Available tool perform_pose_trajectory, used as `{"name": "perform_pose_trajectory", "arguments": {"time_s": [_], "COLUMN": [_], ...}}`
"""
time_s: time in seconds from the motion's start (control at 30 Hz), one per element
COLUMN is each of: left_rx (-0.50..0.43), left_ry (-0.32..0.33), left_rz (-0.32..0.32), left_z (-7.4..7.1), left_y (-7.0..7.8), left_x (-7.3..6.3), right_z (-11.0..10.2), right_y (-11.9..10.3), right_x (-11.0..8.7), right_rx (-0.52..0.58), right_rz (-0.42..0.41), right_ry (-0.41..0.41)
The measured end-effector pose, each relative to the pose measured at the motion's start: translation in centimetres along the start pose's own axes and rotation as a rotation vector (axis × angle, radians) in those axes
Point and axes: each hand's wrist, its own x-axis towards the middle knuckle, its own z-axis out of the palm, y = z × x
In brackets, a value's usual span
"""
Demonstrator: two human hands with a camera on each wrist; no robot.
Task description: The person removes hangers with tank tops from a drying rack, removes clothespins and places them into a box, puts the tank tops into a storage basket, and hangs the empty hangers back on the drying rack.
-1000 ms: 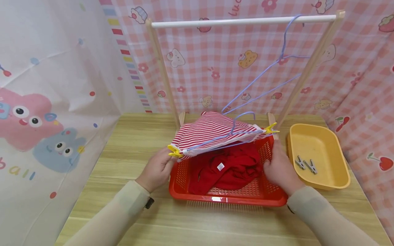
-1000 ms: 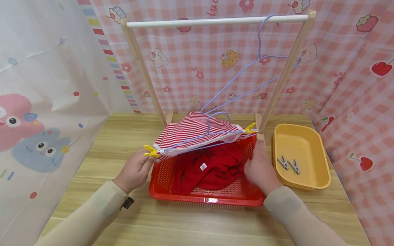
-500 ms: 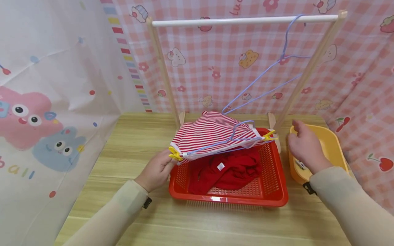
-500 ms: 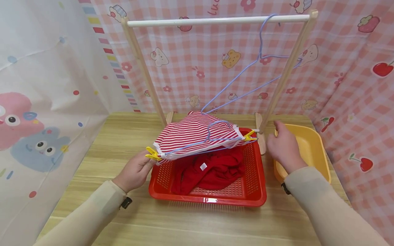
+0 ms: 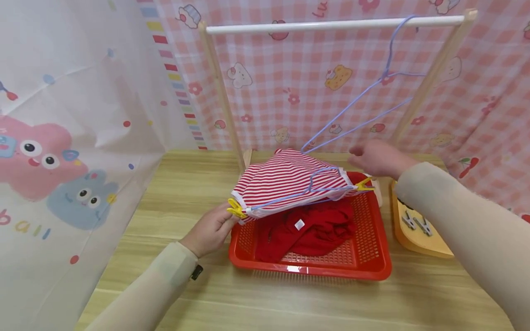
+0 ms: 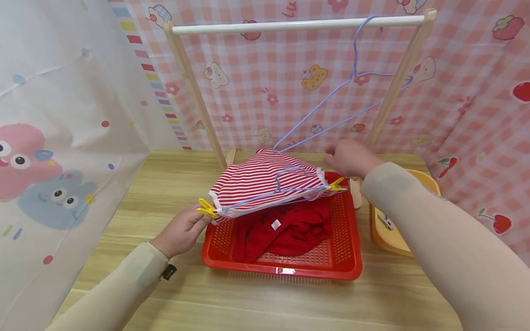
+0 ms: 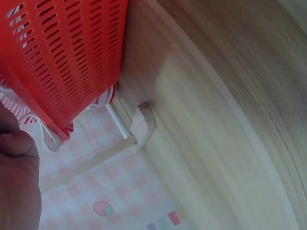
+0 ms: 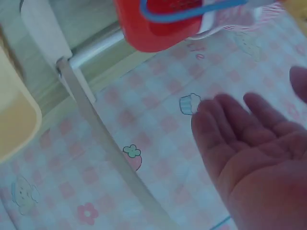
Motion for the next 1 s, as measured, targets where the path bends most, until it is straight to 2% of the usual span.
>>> {"name": "perform_pose_trajectory", "arguments": {"time_s": [0.13,0.4,0.53,0.83,1.0], "left_rx": [-0.001,-0.022,-0.030,-0.024,-0.027], "left_ry": [-0.029,-0.055,-0.064,-0.048,-0.045], "left_rz": [-0.007,-0.038,-0.059,-0.052,-0.063], "left_z": [-0.1,-0.3,-0.1,-0.3,-0.5], "left_y": [-0.2,-0.7,-0.9,-1.0,-0.9], "left_x": [0.1,0.0,0.1,0.1,0.0], "right_z": [0.5,1.6,2.3,3.4,3.6], "right_y": [-0.2,-0.2,0.1,-0.2,-0.3], "right_x": [1.7,3.7,4.2,4.9,5.3], "right_rx": [-0.065,-0.073,-0.078,-0.124,-0.124], "right_rz": [-0.032,-0.060,-0.047,-0.044,-0.061], "right_ry": [-0.070,-0.266,-0.354,-0.334,-0.252]}}
